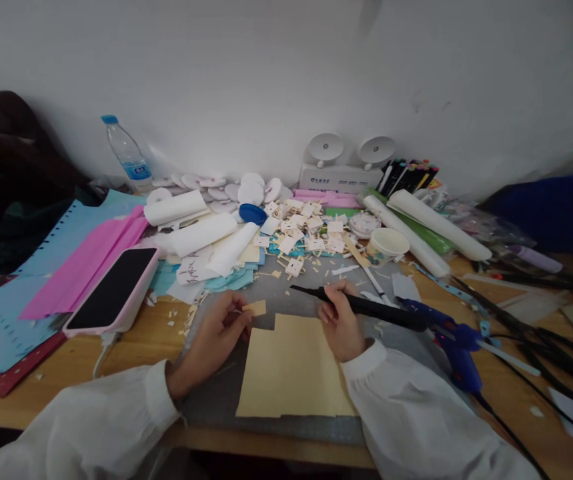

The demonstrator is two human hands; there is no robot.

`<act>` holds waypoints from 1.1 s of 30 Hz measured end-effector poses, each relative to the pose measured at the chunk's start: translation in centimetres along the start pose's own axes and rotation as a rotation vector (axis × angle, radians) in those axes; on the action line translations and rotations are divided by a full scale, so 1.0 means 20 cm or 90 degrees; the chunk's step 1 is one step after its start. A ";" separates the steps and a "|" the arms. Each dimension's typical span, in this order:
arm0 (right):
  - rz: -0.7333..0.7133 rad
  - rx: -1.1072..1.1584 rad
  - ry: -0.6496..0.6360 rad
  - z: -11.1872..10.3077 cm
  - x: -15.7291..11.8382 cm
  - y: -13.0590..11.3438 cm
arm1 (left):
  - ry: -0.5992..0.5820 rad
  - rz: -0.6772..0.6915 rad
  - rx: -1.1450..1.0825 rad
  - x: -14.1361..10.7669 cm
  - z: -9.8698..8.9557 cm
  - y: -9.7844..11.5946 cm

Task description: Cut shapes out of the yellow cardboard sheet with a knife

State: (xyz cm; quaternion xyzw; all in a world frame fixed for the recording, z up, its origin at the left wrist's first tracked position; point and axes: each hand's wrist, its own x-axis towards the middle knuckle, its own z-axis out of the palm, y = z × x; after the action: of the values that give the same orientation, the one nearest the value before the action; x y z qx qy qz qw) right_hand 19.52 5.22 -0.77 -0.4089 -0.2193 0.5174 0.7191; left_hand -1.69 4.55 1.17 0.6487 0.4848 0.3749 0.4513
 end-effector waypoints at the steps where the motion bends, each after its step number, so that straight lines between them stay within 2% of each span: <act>1: 0.002 0.002 0.001 0.00 0.00 0.00 | -0.004 -0.004 -0.006 0.01 -0.01 0.00; 5: 0.013 0.026 0.007 0.02 0.00 -0.02 | -0.012 0.012 0.024 0.07 -0.06 0.03; 8: 0.019 0.055 0.015 0.03 0.01 -0.05 | -0.027 0.036 0.051 0.16 -0.05 0.07; 12: 0.007 0.086 0.035 0.02 0.02 -0.11 | -0.061 0.065 0.069 0.31 0.03 0.09; 16: -0.047 0.104 0.063 0.01 0.03 -0.18 | -0.077 0.108 0.123 0.46 0.13 0.08; 19: -0.085 0.111 0.074 0.01 0.02 -0.21 | -0.051 0.140 0.195 0.49 0.15 0.08; 21: -0.093 0.112 0.071 0.01 0.01 -0.21 | -0.043 0.160 0.232 0.43 0.13 0.09; 23: -0.089 0.109 0.066 0.01 0.01 -0.21 | -0.072 0.198 0.263 0.32 0.10 0.11; 25: -0.071 0.103 0.053 0.02 -0.01 -0.20 | -0.162 0.308 0.346 0.17 0.08 0.14; 29: -0.028 0.089 0.015 0.04 -0.05 -0.19 | -0.456 0.391 0.438 -0.11 0.10 0.17; 31: -0.015 0.068 0.000 0.04 -0.07 -0.18 | -0.529 0.389 0.462 -0.18 0.13 0.16; 33: -0.012 0.034 -0.010 0.04 -0.08 -0.18 | -0.551 0.375 0.485 -0.21 0.17 0.13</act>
State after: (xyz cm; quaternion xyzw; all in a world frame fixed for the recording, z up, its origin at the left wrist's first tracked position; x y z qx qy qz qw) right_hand 20.32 3.57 2.86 -0.3832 -0.2149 0.5198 0.7327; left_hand 1.12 -0.48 2.42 0.9617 0.1602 -0.0108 0.2224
